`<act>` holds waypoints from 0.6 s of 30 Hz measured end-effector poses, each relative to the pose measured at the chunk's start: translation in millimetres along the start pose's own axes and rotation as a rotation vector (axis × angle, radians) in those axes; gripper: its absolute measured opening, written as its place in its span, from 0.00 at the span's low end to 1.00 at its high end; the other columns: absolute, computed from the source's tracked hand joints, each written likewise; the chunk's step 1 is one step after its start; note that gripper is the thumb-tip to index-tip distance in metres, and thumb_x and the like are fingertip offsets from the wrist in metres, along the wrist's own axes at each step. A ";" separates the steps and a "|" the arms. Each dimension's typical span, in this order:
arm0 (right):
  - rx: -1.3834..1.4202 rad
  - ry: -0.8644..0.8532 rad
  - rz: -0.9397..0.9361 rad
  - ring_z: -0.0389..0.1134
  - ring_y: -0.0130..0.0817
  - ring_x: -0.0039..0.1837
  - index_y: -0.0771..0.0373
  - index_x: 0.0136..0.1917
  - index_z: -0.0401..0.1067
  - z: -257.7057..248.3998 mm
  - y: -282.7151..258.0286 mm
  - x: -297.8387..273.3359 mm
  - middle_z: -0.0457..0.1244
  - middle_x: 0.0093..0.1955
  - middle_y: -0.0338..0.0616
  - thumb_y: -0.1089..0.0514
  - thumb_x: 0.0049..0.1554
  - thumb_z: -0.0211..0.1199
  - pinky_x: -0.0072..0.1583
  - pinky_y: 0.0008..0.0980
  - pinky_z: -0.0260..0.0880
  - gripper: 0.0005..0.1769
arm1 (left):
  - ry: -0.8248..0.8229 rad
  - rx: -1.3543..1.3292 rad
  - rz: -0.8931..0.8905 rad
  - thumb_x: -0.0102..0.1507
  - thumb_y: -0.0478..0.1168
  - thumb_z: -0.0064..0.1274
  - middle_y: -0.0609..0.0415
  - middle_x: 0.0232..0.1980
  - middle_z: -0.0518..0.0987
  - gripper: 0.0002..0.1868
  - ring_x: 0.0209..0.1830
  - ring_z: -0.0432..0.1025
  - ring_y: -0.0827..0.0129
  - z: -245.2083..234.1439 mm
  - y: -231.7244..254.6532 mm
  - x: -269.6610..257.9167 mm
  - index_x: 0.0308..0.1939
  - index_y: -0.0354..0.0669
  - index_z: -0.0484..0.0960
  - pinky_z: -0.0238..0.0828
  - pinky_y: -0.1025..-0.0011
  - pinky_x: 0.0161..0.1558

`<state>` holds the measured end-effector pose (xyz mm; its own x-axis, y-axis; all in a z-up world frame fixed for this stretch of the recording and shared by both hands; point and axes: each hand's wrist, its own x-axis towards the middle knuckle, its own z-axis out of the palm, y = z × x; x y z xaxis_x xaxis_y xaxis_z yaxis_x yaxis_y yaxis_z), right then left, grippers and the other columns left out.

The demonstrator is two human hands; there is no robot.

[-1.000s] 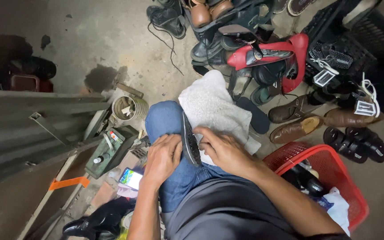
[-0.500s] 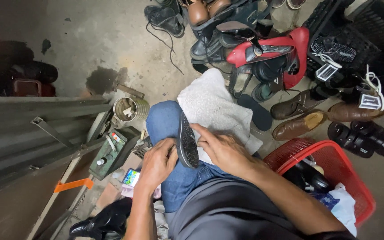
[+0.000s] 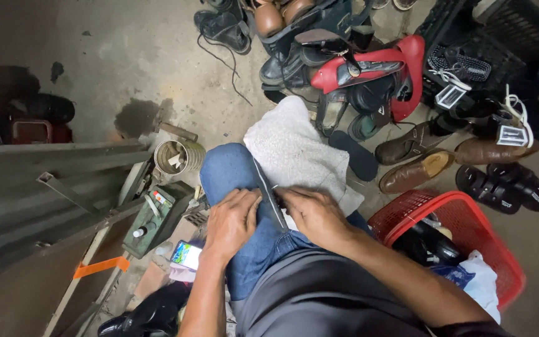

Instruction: The person sits on the floor and sews the sole of a black slip-on shoe using a needle and white thread. They repeatedly pull the thread through the sole and tighten the stitches while holding the shoe on their lap.

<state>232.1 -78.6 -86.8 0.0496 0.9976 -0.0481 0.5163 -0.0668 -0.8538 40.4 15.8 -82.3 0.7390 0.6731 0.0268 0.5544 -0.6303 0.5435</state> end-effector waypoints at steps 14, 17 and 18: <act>0.069 -0.038 0.100 0.76 0.46 0.51 0.57 0.75 0.65 -19.3 -1.3 -12.3 0.74 0.47 0.50 0.61 0.64 0.54 0.50 0.45 0.76 0.26 | 0.000 -0.217 -0.064 0.71 0.42 0.47 0.51 0.25 0.73 0.13 0.32 0.74 0.54 -9.7 1.3 -12.9 0.32 0.46 0.77 0.73 0.62 0.33; 0.111 -0.070 0.095 0.76 0.47 0.52 0.55 0.77 0.63 -16.4 -7.0 -10.4 0.74 0.48 0.51 0.61 0.64 0.53 0.52 0.47 0.76 0.27 | -0.015 -0.141 -0.156 0.71 0.48 0.49 0.49 0.24 0.75 0.16 0.32 0.75 0.50 -8.8 2.2 -17.2 0.31 0.46 0.77 0.73 0.60 0.33; 0.130 -0.095 0.085 0.76 0.48 0.53 0.54 0.77 0.61 -15.6 -8.9 -8.7 0.73 0.48 0.52 0.61 0.64 0.52 0.52 0.49 0.76 0.28 | -0.018 -0.082 -0.208 0.70 0.50 0.51 0.47 0.24 0.76 0.18 0.31 0.76 0.48 -8.4 2.5 -18.1 0.30 0.45 0.77 0.73 0.57 0.33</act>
<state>240.4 -87.0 -70.7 0.0040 0.9860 -0.1666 0.3988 -0.1544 -0.9040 25.2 5.3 -74.4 0.6189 0.7780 -0.1081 0.6635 -0.4442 0.6021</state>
